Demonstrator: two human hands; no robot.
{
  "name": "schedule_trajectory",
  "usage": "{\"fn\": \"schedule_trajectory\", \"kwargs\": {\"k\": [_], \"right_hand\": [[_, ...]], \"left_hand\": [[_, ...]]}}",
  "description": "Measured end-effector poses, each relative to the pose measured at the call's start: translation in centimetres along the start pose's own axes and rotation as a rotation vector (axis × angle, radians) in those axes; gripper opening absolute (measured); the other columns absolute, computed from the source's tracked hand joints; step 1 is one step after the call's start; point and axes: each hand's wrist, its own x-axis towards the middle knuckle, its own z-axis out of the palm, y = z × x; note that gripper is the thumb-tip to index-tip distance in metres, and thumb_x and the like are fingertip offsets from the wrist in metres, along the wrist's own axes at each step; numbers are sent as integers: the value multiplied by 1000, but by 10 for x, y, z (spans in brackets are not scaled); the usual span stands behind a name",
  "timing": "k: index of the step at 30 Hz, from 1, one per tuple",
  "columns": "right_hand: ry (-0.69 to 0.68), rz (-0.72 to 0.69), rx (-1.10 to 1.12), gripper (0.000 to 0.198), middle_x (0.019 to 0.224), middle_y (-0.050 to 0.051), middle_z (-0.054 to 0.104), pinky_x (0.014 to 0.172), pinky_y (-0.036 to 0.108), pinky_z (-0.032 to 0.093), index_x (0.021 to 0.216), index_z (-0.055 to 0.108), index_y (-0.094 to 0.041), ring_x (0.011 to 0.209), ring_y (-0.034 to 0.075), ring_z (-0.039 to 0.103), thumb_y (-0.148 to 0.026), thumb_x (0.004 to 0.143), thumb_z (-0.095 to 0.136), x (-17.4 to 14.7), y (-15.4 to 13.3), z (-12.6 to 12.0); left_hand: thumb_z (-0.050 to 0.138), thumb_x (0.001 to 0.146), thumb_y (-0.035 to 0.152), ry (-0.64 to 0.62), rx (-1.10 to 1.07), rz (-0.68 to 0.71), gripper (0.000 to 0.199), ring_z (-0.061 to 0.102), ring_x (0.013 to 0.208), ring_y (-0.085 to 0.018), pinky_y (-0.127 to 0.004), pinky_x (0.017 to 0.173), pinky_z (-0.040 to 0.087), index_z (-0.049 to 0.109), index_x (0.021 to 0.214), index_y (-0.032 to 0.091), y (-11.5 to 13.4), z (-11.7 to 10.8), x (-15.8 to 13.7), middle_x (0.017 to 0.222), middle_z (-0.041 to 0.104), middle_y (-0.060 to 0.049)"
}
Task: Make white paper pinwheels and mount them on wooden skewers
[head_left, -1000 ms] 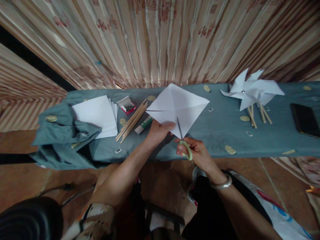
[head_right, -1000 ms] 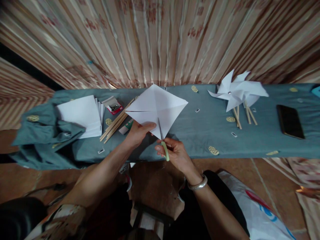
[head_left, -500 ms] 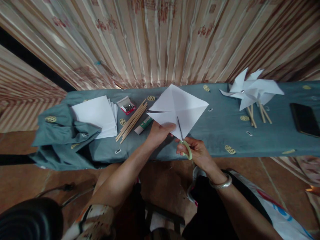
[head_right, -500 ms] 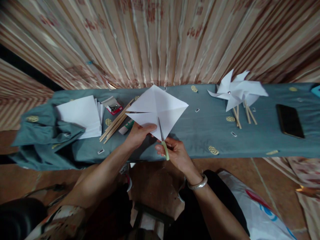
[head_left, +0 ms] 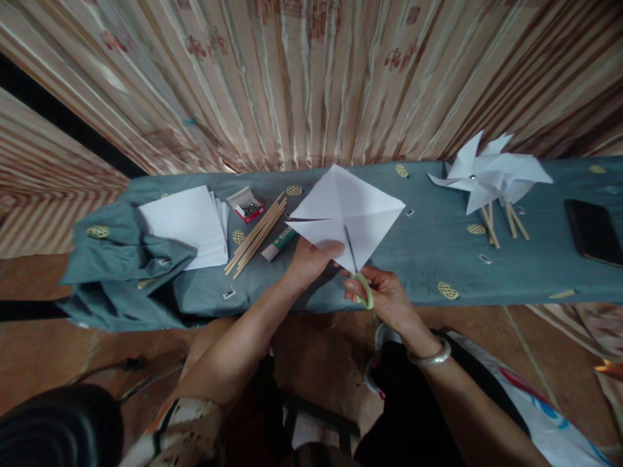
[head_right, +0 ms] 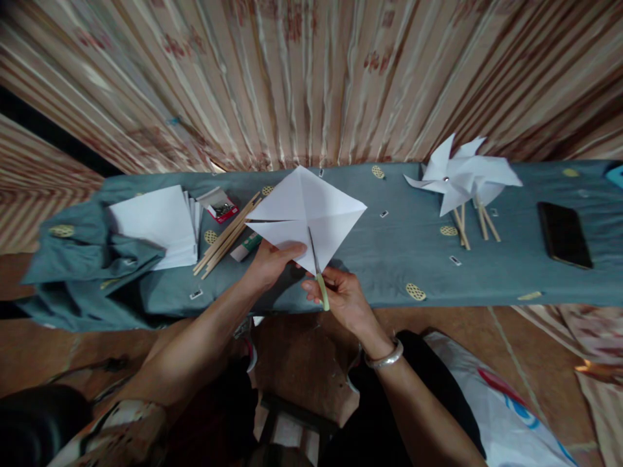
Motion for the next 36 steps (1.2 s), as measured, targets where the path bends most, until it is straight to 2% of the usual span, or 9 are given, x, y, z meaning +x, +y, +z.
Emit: {"fn": "schedule_trajectory", "kwargs": {"k": [10,17,27,32,36], "right_hand": [[-14,-6,-64,46,55,-1,62,46,23,43,74,73,-19,47,10,51,-62,59,79,0,-2,-1],[-15,-13,-81,44,53,-1,60,46,24,43,65,69,-19,47,10,50,-62,61,78,0,-4,-1],[12,7,-29,47,53,-1,60,45,24,42,76,74,-19,46,11,49,-61,56,82,1,2,1],[-6,1,-33,45,53,-2,58,45,24,42,76,73,-19,46,10,49,-59,58,82,2,2,1],[-49,0,-39,45,57,-2,61,50,25,47,80,72,-20,51,12,52,-59,61,80,0,1,0]], "left_hand": [[63,68,21,-22,7,12,14,46,45,-11,-25,46,36,54,57,18,-2,-1,0,50,53,2],[63,67,26,-39,18,12,15,47,45,-11,-25,47,37,54,57,18,-1,0,-1,49,52,2],[63,68,25,-38,29,26,17,48,45,-12,-25,47,37,53,55,19,0,0,-2,48,52,1],[64,68,26,-41,1,41,18,47,45,-11,-24,46,37,53,55,19,-2,0,-2,48,52,2],[65,68,23,-19,-9,40,18,47,45,-11,-25,46,37,53,54,20,-1,-2,0,48,51,2]]}}
